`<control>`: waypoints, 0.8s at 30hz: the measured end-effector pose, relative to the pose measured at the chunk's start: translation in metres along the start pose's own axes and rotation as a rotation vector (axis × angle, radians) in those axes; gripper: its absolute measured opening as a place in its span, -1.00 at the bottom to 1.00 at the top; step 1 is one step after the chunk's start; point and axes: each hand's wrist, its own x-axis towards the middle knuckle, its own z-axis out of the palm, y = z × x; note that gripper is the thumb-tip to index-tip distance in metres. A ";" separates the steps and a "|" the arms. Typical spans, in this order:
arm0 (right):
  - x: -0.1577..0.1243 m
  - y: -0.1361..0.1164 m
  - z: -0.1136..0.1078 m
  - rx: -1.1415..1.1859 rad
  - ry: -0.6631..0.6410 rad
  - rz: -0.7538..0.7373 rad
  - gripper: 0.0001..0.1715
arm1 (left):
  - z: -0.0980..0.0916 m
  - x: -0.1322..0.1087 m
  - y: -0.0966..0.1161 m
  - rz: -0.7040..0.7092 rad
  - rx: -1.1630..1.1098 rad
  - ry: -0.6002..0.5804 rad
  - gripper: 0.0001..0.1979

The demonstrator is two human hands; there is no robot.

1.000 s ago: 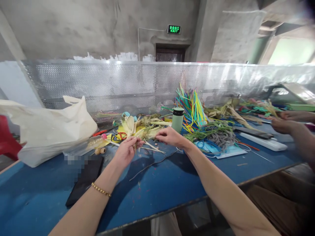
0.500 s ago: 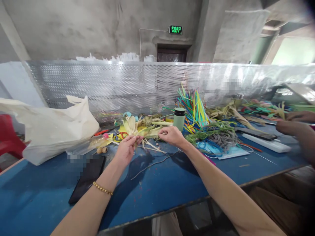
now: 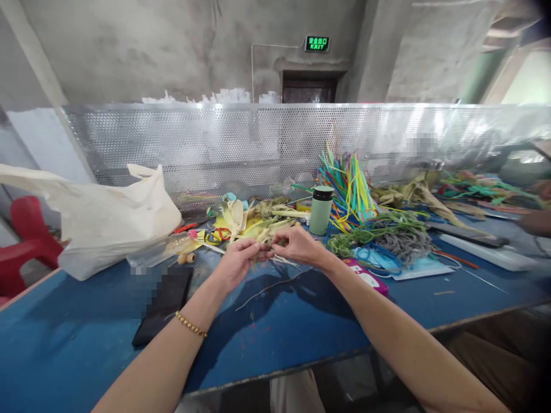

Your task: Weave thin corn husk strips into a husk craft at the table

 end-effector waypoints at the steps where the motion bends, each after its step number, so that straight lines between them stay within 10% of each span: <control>1: 0.000 0.000 0.000 -0.015 0.000 -0.008 -0.83 | 0.000 0.000 0.000 -0.004 0.007 0.003 -0.83; 11: 0.000 0.012 -0.014 -0.375 0.063 0.124 -0.87 | -0.007 0.003 0.011 -0.005 0.038 0.132 -0.93; 20: -0.013 0.068 -0.060 -0.838 -0.197 0.649 -0.71 | -0.021 0.005 0.021 -0.020 0.041 0.186 -0.93; 24: -0.015 0.045 -0.067 -0.709 -0.275 0.405 -0.59 | -0.021 0.004 0.021 -0.043 0.101 0.158 -0.92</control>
